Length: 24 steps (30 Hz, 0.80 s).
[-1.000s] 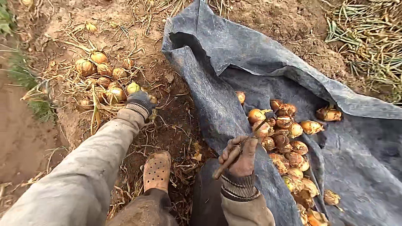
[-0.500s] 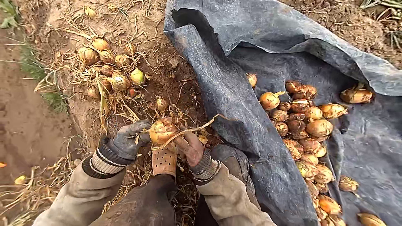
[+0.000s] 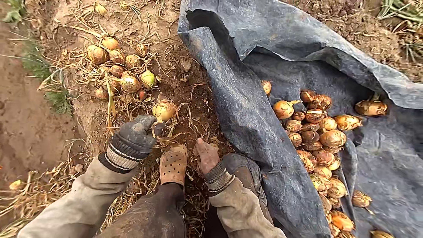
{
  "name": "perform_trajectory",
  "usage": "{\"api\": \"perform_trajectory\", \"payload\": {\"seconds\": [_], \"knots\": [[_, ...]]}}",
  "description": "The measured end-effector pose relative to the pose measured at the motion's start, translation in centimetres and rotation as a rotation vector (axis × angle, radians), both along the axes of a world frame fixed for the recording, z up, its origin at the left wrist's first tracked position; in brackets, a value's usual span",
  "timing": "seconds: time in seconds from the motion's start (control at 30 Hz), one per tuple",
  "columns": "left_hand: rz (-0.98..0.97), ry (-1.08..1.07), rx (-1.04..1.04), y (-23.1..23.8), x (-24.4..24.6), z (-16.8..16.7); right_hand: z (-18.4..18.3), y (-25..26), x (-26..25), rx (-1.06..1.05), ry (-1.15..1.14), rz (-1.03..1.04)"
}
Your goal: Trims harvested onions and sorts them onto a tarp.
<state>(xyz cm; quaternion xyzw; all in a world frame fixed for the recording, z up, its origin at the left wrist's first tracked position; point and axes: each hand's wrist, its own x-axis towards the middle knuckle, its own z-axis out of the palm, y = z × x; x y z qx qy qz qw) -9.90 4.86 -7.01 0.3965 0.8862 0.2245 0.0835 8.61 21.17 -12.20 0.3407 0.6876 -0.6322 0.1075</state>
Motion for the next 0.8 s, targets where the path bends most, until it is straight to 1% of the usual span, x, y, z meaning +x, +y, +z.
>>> {"api": "perform_trajectory", "payload": {"seconds": [0.03, 0.07, 0.1, 0.13, 0.17, 0.2, 0.27, 0.3, 0.37, 0.43, 0.47, 0.5, 0.53, 0.6, 0.63, 0.67, 0.73, 0.8], "knots": [[-0.135, -0.014, 0.004, 0.9, 0.2, 0.3, -0.3, 0.4, 0.0, -0.006, -0.084, 0.119], [-0.280, -0.058, -0.032, 2.0, 0.7, 0.9, -0.5, 0.5, -0.1, -0.031, -0.122, 0.161], [-0.410, -0.111, -0.139, 3.3, 1.3, 1.8, -0.7, 0.5, -0.1, -0.058, -0.115, 0.112], [-0.501, -0.166, -0.286, 4.8, 2.0, 2.7, -0.8, 0.6, -0.1, -0.104, -0.095, 0.003], [-0.554, -0.215, -0.396, 6.4, 2.8, 3.3, -0.5, 0.9, 0.0, -0.200, -0.065, -0.152], [-0.577, -0.255, -0.424, 7.9, 3.3, 3.7, 0.0, 1.3, 0.3, -0.294, -0.029, -0.295], [-0.533, -0.225, -0.338, 11.1, 2.4, 3.5, 1.3, 3.2, 1.1, -0.364, 0.092, -0.485], [-0.464, -0.183, -0.307, 12.6, 1.0, 2.9, 1.8, 4.3, 1.9, -0.341, 0.210, -0.574], [-0.221, -0.133, -0.385, 14.1, -2.5, 1.6, 3.4, 7.0, 3.9, -0.177, 0.451, -0.698], [0.019, -0.122, -0.562, 12.9, -5.6, -1.3, 5.0, 9.7, 5.2, -0.001, 0.632, -0.791], [0.110, -0.158, -0.665, 12.0, -6.3, -3.0, 5.5, 10.6, 5.6, 0.083, 0.707, -0.786], [0.181, -0.191, -0.738, 11.0, -6.5, -5.1, 5.7, 10.9, 5.7, 0.162, 0.757, -0.734], [0.231, -0.218, -0.765, 10.1, -6.5, -7.5, 5.7, 10.5, 5.5, 0.234, 0.768, -0.649], [0.270, -0.214, -0.714, 8.6, -6.0, -11.5, 5.2, 8.2, 4.5, 0.321, 0.662, -0.438], [0.270, -0.193, -0.660, 7.9, -5.6, -12.8, 4.6, 6.6, 3.8, 0.331, 0.567, -0.336], [0.271, -0.178, -0.595, 7.4, -5.3, -13.6, 4.1, 5.0, 3.2, 0.323, 0.460, -0.238], [0.283, -0.225, -0.419, 7.0, -4.8, -13.6, 3.1, 2.8, 1.7, 0.290, 0.249, -0.083], [0.343, -0.394, -0.214, 6.5, -3.7, -11.9, 2.4, 2.3, 0.7, 0.212, 0.056, 0.028]]}}
